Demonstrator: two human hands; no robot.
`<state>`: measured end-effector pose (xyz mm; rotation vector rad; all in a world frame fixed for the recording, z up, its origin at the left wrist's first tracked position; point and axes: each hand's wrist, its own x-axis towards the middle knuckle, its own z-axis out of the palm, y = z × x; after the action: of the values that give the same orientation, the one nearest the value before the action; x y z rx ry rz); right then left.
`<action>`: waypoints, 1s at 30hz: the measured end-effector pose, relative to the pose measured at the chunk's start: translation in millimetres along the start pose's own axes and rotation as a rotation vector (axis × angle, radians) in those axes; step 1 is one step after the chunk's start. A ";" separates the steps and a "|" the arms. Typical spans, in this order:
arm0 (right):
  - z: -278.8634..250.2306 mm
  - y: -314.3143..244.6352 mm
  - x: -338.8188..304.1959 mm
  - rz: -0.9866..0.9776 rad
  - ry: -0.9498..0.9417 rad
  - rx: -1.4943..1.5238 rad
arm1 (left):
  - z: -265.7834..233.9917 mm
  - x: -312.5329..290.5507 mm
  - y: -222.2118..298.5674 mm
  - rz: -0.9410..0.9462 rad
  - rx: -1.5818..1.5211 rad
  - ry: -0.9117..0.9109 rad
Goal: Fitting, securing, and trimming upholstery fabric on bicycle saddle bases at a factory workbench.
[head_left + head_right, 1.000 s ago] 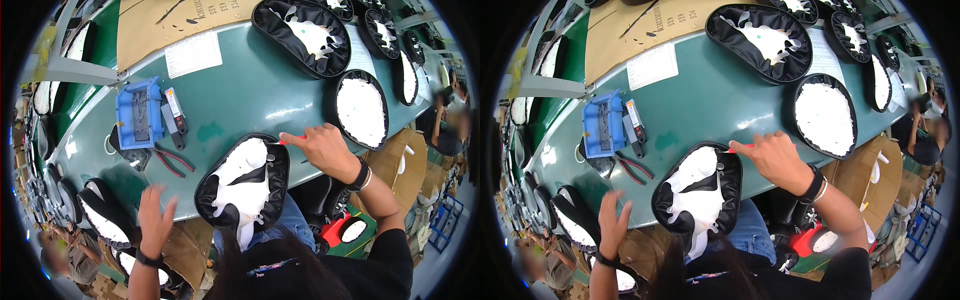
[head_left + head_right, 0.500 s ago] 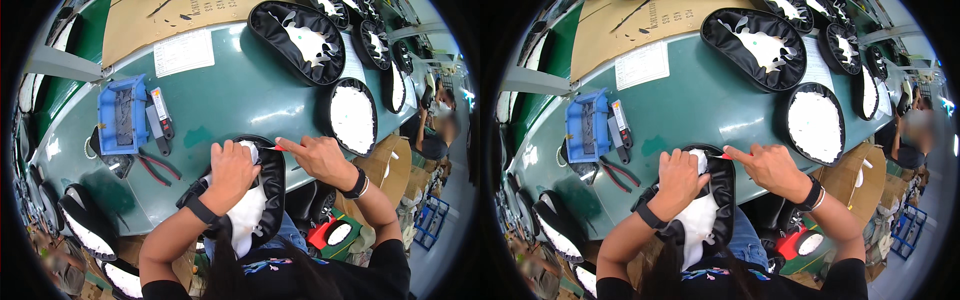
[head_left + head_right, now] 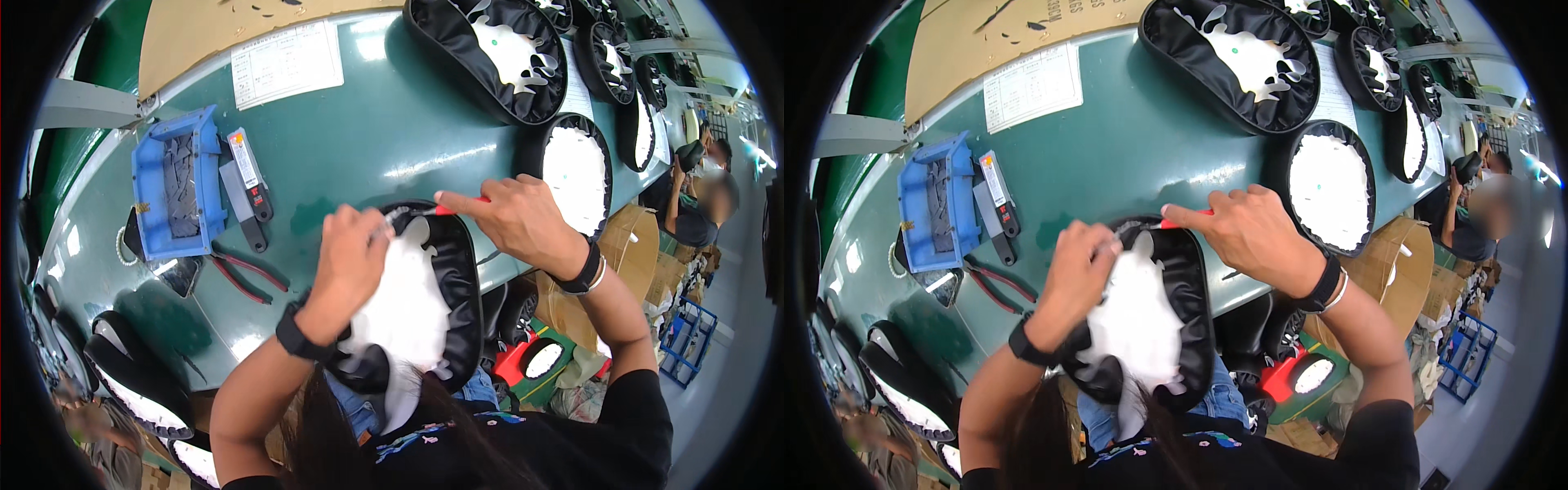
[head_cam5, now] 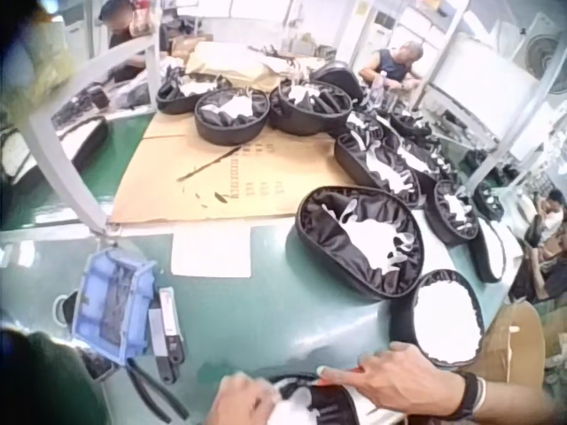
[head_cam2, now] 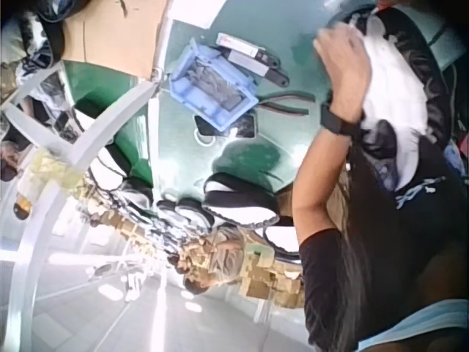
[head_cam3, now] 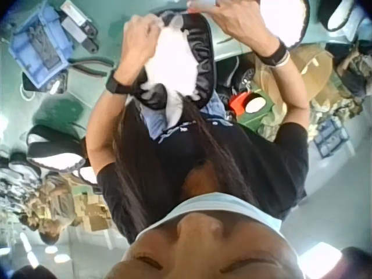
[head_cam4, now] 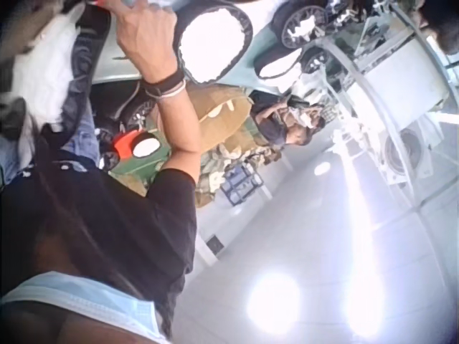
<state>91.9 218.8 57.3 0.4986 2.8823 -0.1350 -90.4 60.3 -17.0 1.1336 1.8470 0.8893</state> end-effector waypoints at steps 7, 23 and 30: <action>9.4 11.3 -4.0 -0.136 -0.061 -0.003 | -7.8 2.6 18.5 0.463 0.490 -0.181; -2.6 28.3 -6.0 -0.203 -0.199 0.090 | 17.7 10.0 18.3 0.406 0.186 -0.153; 13.4 18.2 -43.1 0.007 -0.207 0.158 | -19.9 6.7 8.6 -0.062 -0.593 -0.232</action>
<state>140.3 220.3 52.9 0.4911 2.6793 -0.3919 -106.6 66.3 -2.3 0.7613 1.2946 1.1182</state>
